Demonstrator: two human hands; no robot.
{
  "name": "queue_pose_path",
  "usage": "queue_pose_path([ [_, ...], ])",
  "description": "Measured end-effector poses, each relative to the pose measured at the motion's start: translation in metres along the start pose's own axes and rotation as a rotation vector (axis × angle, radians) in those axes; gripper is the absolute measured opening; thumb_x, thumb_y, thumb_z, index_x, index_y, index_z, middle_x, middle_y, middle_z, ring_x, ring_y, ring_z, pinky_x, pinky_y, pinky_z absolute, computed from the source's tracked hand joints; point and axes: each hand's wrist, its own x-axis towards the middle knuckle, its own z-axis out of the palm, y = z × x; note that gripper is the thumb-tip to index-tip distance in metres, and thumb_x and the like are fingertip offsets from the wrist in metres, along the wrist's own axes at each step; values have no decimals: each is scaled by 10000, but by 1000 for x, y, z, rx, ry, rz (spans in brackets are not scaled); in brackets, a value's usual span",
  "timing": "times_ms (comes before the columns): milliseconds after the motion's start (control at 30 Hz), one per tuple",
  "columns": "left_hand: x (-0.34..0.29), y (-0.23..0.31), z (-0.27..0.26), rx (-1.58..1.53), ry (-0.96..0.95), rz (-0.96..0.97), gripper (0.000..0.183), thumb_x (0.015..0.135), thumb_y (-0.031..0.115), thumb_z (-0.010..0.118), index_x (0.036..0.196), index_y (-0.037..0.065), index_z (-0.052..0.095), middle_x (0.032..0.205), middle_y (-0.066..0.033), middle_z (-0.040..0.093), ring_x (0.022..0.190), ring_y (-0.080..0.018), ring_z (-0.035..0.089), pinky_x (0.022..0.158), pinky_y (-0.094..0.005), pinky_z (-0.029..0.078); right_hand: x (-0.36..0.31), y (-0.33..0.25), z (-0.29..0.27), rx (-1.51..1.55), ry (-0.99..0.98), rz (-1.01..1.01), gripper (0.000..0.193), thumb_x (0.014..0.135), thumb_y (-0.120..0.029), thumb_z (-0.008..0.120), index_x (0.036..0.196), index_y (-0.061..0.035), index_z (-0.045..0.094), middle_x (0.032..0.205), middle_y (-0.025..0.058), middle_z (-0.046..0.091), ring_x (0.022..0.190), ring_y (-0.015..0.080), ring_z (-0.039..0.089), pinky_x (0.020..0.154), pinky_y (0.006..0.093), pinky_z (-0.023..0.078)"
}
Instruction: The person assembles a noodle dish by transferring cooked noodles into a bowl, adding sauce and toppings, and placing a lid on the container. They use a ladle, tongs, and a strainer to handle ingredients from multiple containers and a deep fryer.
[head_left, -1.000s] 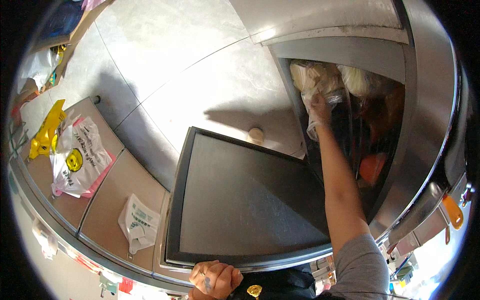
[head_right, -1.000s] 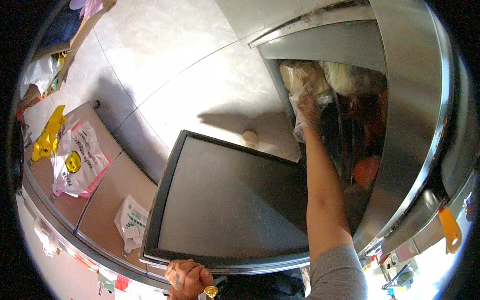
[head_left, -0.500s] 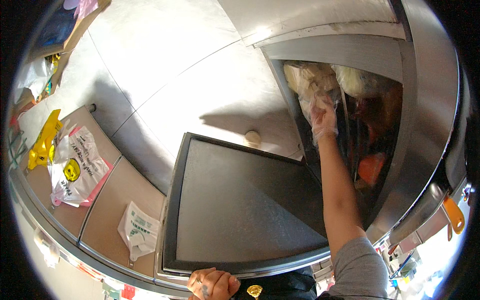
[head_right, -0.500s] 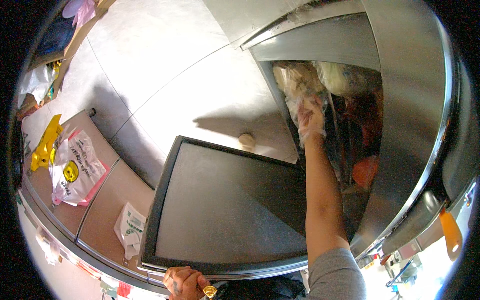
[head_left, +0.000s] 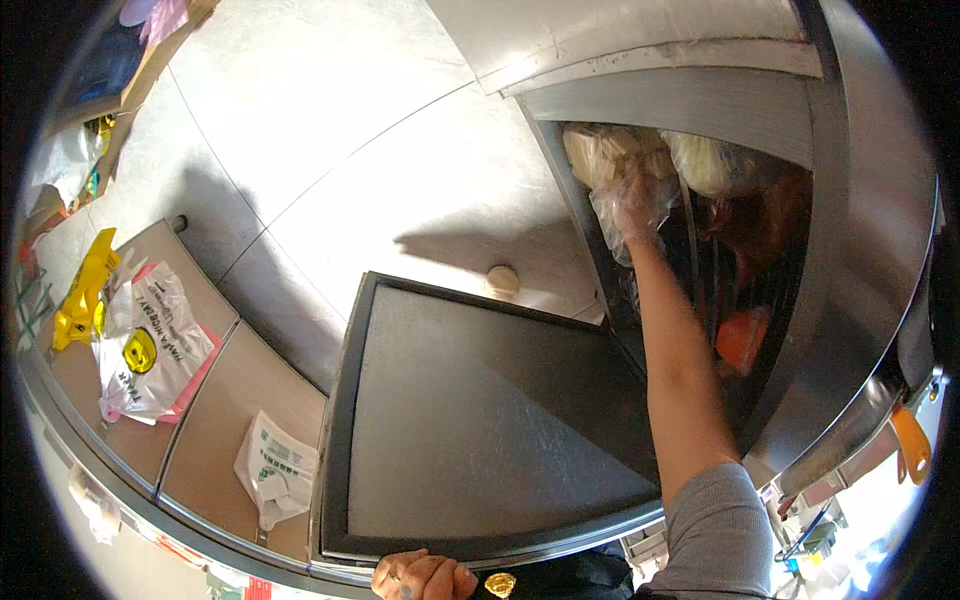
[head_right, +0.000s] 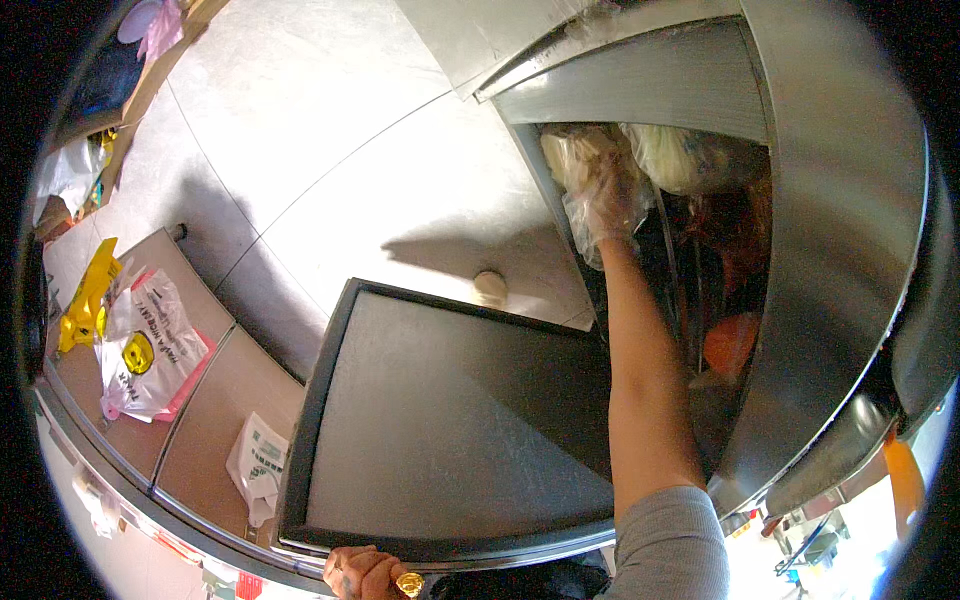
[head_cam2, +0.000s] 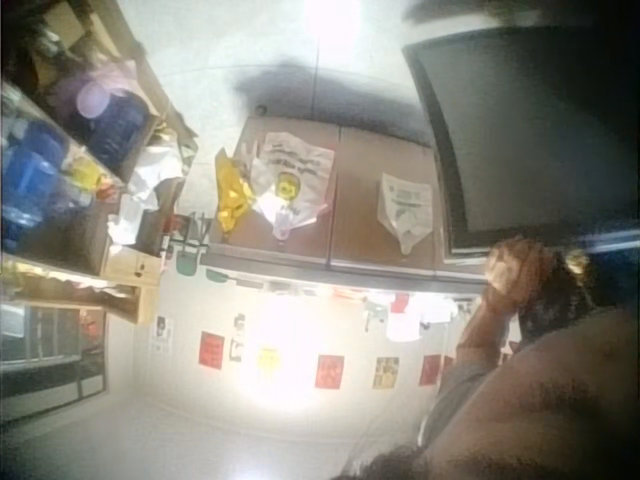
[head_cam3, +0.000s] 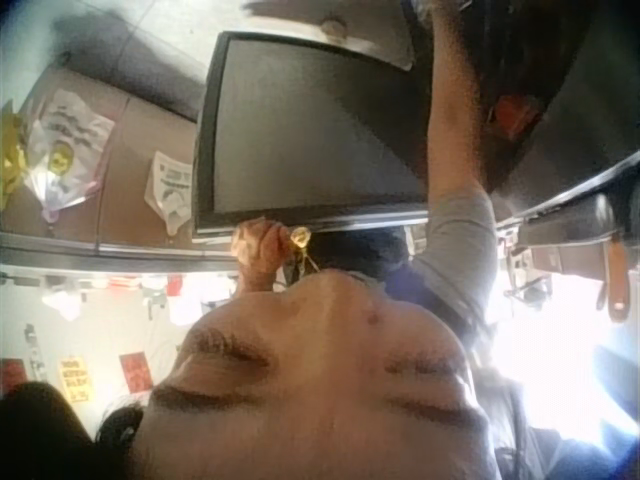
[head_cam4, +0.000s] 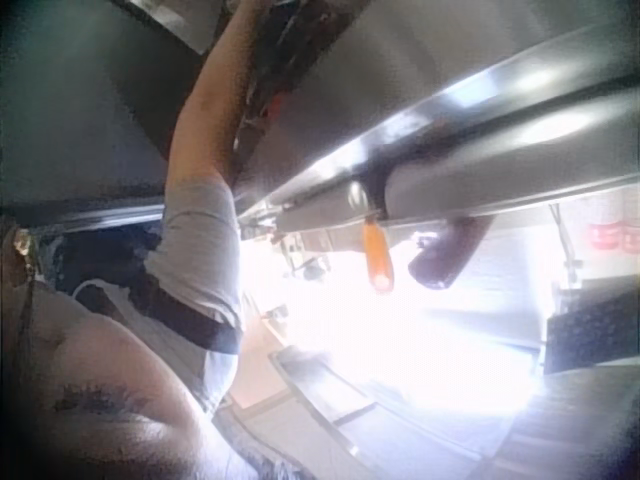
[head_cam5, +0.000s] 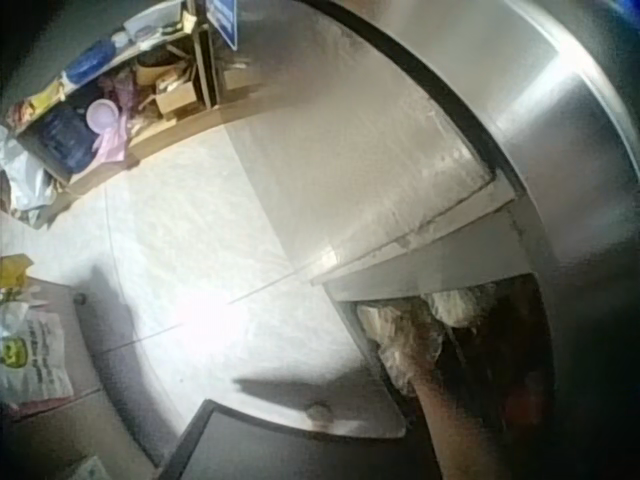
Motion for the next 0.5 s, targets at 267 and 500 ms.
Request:
queue_pose_path([
  [267, 13, 5, -6, -3, -61, -11, 92, 849, 117, 644, 768, 88, 610, 799, -68, 624, 708, -250, 630, 639, -387, 531, -8, 26, 14, 356, -210, 378, 506, 945, -289, 580, 1359, -18, 472, 1341, 217, 510, 1241, 363, 494, 1074, 420, 377],
  [500, 7, 6, 2, 25, 34, -33, 100, 849, 120, 643, 764, 81, 606, 791, -69, 626, 699, -252, 628, 621, -378, 526, -5, -24, -25, 1029, -94, 710, 415, 923, -295, 639, 1237, -41, 541, 1194, 119, 588, 1102, 231, 575, 976, 372, 458],
])
